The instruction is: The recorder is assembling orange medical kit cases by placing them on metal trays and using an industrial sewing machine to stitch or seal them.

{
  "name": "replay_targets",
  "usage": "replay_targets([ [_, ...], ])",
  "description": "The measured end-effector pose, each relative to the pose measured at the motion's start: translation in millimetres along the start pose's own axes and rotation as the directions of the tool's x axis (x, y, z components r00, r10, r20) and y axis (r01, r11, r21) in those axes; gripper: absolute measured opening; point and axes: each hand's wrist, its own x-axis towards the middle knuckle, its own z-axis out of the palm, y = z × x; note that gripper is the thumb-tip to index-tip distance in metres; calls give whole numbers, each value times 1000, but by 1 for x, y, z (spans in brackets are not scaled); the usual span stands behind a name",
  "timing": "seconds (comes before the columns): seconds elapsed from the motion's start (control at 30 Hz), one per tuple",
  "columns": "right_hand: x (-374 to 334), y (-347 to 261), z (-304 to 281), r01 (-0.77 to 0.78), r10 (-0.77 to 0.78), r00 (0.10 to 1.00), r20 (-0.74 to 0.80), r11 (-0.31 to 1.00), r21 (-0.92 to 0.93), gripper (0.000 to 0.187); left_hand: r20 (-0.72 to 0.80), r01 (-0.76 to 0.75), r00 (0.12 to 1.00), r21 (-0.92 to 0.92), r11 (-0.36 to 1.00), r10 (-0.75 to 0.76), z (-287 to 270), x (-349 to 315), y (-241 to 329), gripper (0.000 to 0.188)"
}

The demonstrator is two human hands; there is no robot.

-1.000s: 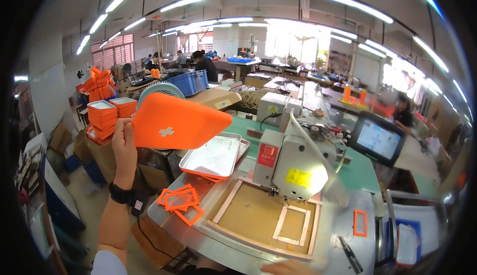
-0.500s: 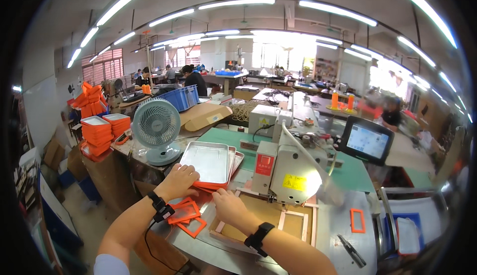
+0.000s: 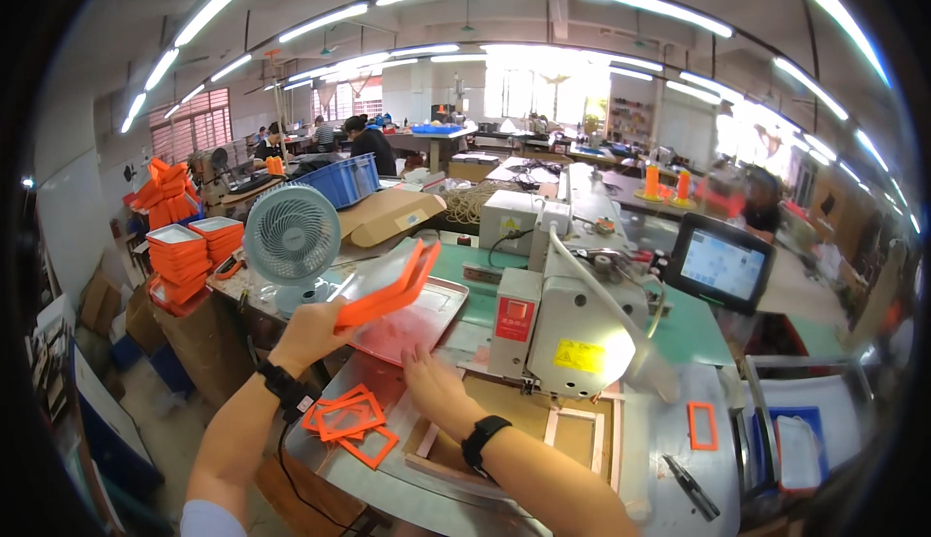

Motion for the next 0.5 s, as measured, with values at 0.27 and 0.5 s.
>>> replay_targets([
  [0.27,33,7,-2,-79,79,997,27,997,3,15,-183,50,982,-10,999,-51,-46,3,17,30],
  [0.5,55,-3,-63,-127,526,779,-340,664,737,8,-570,133,802,-122,984,-179,-69,-16,30,29],
])
